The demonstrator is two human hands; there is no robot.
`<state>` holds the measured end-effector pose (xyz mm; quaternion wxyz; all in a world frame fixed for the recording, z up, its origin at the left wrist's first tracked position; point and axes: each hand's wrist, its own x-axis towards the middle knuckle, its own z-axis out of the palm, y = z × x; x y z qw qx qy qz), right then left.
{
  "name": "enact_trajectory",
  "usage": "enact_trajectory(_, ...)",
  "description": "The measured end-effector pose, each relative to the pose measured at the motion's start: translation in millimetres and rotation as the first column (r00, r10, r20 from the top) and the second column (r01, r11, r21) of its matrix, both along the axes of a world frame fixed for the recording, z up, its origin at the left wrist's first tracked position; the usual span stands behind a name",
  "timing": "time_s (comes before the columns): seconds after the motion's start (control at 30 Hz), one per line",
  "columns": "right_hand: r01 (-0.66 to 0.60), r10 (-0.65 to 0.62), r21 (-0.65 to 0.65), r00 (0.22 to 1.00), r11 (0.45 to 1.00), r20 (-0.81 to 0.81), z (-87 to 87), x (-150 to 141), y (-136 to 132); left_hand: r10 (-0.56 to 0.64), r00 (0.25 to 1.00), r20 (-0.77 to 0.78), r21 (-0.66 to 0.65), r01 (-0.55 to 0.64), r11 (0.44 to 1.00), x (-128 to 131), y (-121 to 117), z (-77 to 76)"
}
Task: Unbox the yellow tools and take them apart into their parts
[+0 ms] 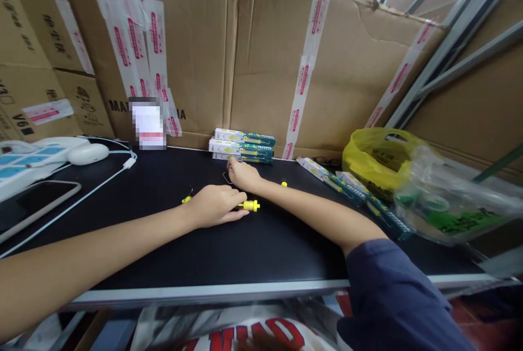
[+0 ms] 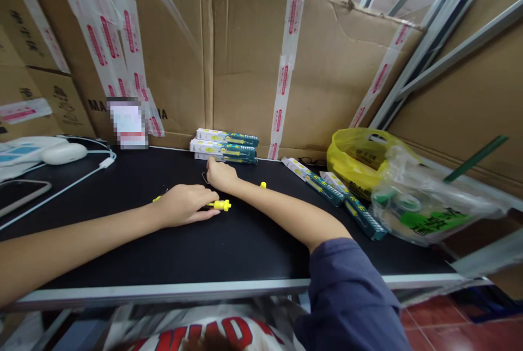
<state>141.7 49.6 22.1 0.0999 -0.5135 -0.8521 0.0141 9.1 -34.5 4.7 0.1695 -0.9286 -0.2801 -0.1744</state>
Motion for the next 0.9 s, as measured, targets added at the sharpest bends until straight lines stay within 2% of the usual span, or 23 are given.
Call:
enact_trajectory(0.27, 0.007, -0.008, 0.035, 1.0, 0.999, 0.018, -1.4, -5, 10, 0.018, 1.0, 0.006, -0.036, -0.018, 0.999, 1, 0, 1.4)
enact_trajectory(0.43, -0.011, 0.011, 0.058, 1.0, 0.998, 0.003, 5.9, 3, 2, 0.046, 0.999, -0.005, -0.054, -0.047, 0.997, 1, -2, 3.7)
enact_trajectory(0.53, -0.046, 0.051, 0.154, 0.998, 0.987, -0.028, 17.0, 33, -9, 0.061, 0.998, 0.013, -0.065, -0.06, 0.996, 2, -3, 6.1)
enact_trajectory(0.6, -0.064, 0.079, 0.261, 0.996, 0.963, -0.047, 22.6, 64, -17, 0.055, 0.998, 0.026, -0.064, -0.053, 0.997, 2, -3, 7.1)
enact_trajectory(0.67, -0.104, 0.125, 0.312, 0.991, 0.944, -0.048, 24.0, 99, -26, 0.026, 0.999, 0.043, -0.069, -0.023, 0.997, 2, -1, 6.4)
enact_trajectory(0.8, -0.166, 0.191, 0.222, 0.977, 0.961, -0.093, 13.0, 151, -37, -0.027, 0.997, 0.074, -0.095, 0.034, 0.995, 1, 6, 0.1)
enact_trajectory(0.9, -0.202, 0.221, 0.151, 0.968, 0.968, -0.117, 1.2, 160, -34, 0.021, 0.999, 0.049, -0.081, -0.017, 0.997, 1, 9, -3.8)
